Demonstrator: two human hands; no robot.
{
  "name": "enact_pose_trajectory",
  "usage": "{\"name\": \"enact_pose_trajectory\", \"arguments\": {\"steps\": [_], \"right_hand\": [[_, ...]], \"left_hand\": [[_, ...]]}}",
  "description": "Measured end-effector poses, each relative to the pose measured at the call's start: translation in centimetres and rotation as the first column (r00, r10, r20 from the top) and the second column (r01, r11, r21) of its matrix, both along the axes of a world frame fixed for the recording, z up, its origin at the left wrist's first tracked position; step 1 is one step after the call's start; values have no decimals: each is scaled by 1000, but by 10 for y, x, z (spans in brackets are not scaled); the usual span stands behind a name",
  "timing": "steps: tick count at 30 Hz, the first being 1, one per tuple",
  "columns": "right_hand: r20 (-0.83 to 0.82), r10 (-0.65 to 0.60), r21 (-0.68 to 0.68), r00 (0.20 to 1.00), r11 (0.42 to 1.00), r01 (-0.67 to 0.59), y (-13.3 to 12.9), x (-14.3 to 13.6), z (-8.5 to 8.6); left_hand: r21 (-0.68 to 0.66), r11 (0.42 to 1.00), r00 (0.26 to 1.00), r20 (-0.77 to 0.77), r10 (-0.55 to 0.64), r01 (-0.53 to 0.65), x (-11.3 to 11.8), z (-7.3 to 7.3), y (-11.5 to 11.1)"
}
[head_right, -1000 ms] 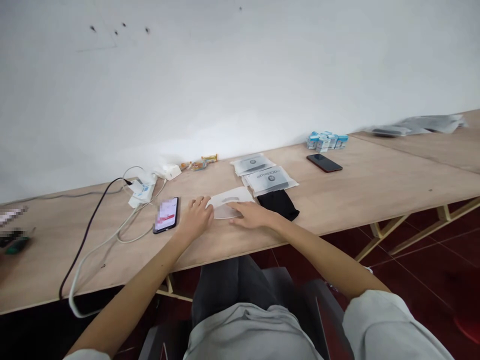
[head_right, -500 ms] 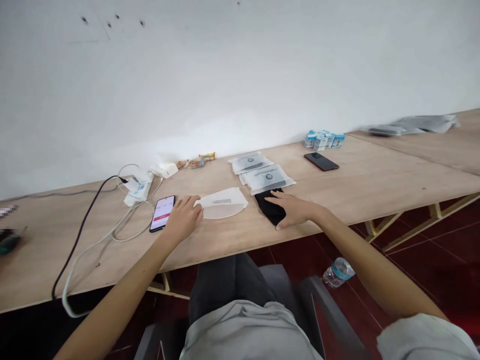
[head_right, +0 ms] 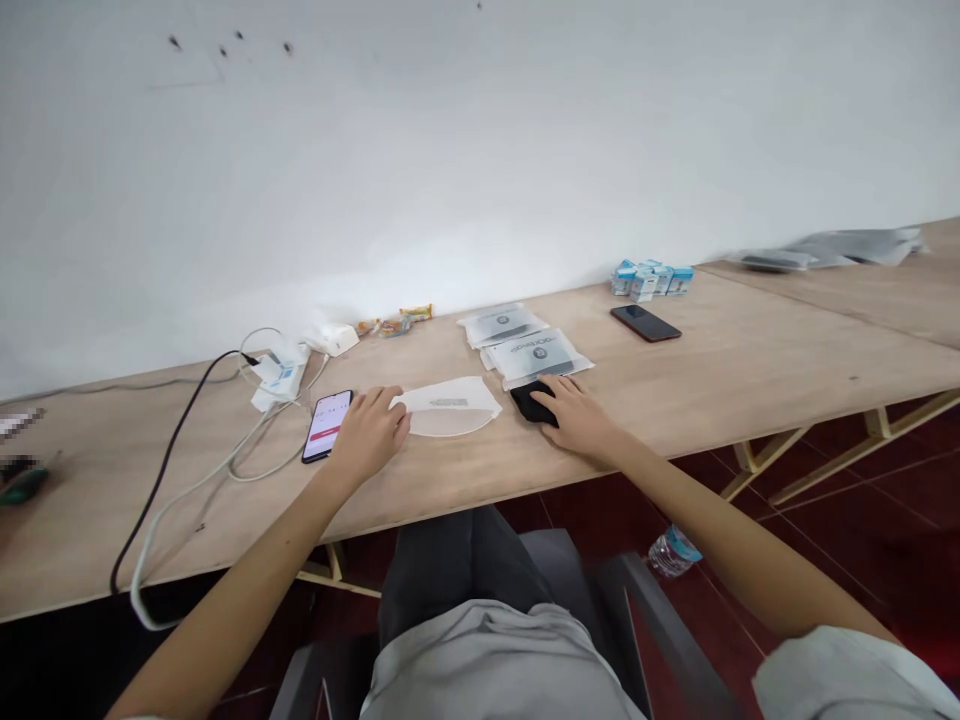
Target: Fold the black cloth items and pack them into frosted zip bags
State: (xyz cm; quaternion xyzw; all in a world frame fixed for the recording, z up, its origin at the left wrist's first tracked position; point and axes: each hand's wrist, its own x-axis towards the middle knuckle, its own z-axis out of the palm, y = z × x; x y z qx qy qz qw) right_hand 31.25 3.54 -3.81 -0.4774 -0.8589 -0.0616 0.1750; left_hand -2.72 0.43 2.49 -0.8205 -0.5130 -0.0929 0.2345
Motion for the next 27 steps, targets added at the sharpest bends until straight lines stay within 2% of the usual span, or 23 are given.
{"name": "enact_pose_trajectory", "arguments": {"steps": [5,10,13,17,19,21,23,27], "right_hand": [[-106,3,-116,994,993,-15,8,-2,-9],[-152,-24,-152,988,988,1,2,-2,1],[-219,18,-141,976,989,-50,-15,-4,17],[-405,30,16,914,1000,-26,-53,-25,39],[-422,148,47,894,989,-141,-71,-43,43],[-393,278,32,877,957,-289,-81,-61,39],[-359,349,13,866,929,-369,-80,-77,29],[-349,337,29,874,937,-349,-58,-94,7]], "left_hand": [[3,1000,1000,-17,5,-5,2,1,-3],[-2,1000,999,-40,1,-1,6,5,-7],[-14,1000,1000,-9,-1,1,7,6,-8],[-11,1000,1000,-8,4,-4,9,3,-7],[-9,1000,1000,-29,5,-5,14,1,-8],[-10,1000,999,-41,-6,5,19,2,-11],[-13,1000,999,-42,-19,19,24,4,-15],[-12,999,999,-29,-43,43,26,11,-22]]}}
